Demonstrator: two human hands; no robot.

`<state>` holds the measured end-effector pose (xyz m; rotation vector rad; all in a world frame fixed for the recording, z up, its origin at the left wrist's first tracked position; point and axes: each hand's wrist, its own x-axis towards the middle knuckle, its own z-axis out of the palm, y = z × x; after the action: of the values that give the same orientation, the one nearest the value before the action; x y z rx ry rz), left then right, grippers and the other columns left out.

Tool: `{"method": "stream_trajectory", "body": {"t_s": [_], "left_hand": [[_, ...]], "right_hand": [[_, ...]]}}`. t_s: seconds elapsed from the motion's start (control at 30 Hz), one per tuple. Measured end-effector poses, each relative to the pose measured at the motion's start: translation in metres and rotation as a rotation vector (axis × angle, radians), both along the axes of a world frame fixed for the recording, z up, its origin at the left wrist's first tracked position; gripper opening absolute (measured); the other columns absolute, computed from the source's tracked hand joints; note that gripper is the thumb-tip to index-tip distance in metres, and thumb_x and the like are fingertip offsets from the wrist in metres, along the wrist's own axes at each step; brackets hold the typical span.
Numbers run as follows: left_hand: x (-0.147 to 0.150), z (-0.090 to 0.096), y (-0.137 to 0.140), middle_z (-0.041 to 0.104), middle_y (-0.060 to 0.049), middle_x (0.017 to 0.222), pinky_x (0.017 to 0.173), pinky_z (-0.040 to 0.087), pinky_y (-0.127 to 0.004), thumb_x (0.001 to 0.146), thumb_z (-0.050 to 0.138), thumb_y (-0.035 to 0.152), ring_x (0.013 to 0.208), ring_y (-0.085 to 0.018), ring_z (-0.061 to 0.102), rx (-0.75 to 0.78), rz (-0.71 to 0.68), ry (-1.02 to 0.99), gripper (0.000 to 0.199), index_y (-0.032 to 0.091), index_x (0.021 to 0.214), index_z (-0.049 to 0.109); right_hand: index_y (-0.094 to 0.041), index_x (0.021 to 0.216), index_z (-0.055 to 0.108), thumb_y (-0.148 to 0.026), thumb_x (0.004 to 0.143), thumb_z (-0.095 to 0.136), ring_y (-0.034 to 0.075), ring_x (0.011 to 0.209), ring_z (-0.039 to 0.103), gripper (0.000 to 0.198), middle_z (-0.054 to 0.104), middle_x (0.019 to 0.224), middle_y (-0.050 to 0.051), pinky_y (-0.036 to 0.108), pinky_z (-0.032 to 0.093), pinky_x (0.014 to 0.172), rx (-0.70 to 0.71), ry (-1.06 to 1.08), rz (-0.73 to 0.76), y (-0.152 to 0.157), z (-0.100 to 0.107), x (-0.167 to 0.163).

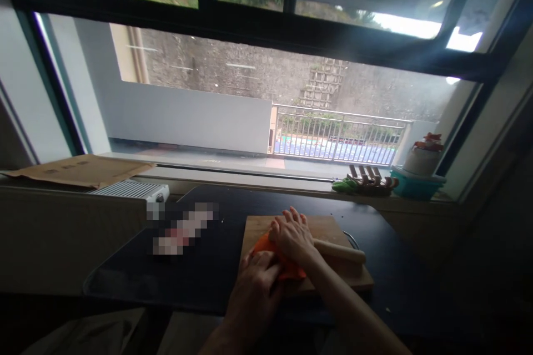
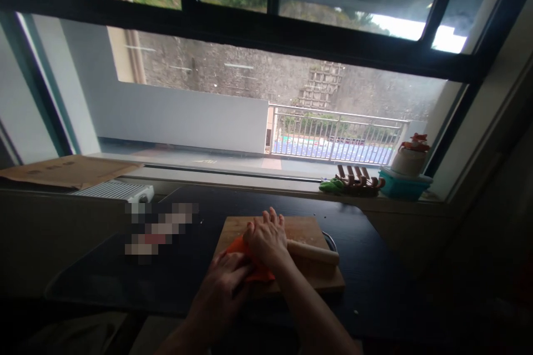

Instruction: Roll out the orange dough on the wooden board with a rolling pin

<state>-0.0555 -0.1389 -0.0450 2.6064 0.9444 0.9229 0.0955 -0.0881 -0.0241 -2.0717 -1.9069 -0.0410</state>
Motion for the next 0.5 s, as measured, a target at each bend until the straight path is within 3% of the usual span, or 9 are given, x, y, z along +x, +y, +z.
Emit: {"method": "stream_trajectory", "body": {"t_s": [0.07, 0.2, 0.3, 0.43, 0.5], "left_hand": [[-0.003, -0.002, 0.004, 0.068, -0.007, 0.112, 0.108, 0.036, -0.055, 0.081, 0.056, 0.017, 0.109, -0.025, 0.061, -0.016, 0.012, -0.004, 0.032, 0.024, 0.110, 0.067], [-0.017, -0.009, 0.017, 0.066, -0.008, 0.121, 0.103, 0.047, -0.043, 0.066, 0.056, 0.005, 0.115, -0.025, 0.060, -0.015, 0.011, -0.004, 0.052, 0.021, 0.114, 0.066], [-0.024, -0.006, 0.024, 0.067, -0.007, 0.122, 0.101, 0.048, -0.036, 0.064, 0.053, 0.002, 0.115, -0.023, 0.060, -0.027, -0.035, 0.011, 0.048, 0.022, 0.105, 0.069], [-0.022, 0.012, 0.028, 0.072, -0.001, 0.108, 0.110, 0.036, -0.053, 0.077, 0.049, 0.005, 0.103, -0.021, 0.066, -0.061, -0.052, 0.063, 0.038, 0.027, 0.102, 0.068], [-0.021, 0.021, 0.033, 0.074, 0.000, 0.100, 0.108, 0.037, -0.056, 0.082, 0.044, 0.005, 0.094, -0.020, 0.069, 0.035, -0.027, 0.058, 0.040, 0.027, 0.107, 0.066]], "right_hand": [[-0.022, 0.118, 0.062, -0.037, 0.099, 0.029, 0.028, 0.140, 0.024, 0.041, 0.045, 0.143, 0.011, 0.052, 0.018, 0.109, -0.045, 0.014, -0.017, 0.018, 0.007, 0.011], [-0.016, 0.105, 0.068, -0.031, 0.098, 0.032, 0.029, 0.121, 0.046, 0.039, 0.058, 0.124, 0.016, 0.047, 0.032, 0.099, -0.023, 0.040, -0.020, 0.041, 0.023, 0.032], [-0.018, 0.094, 0.070, -0.034, 0.096, 0.040, 0.020, 0.096, 0.059, 0.034, 0.066, 0.103, 0.009, 0.031, 0.041, 0.085, -0.021, 0.078, 0.101, 0.025, 0.023, 0.043], [-0.022, 0.099, 0.070, -0.032, 0.084, 0.059, 0.014, 0.079, 0.059, 0.021, 0.068, 0.096, 0.004, 0.023, 0.041, 0.071, -0.060, 0.202, 0.336, -0.013, 0.020, 0.061], [-0.021, 0.095, 0.071, -0.024, 0.080, 0.061, 0.015, 0.077, 0.057, 0.019, 0.067, 0.093, 0.003, 0.024, 0.039, 0.070, -0.070, 0.228, 0.350, -0.020, 0.021, 0.070]]}}
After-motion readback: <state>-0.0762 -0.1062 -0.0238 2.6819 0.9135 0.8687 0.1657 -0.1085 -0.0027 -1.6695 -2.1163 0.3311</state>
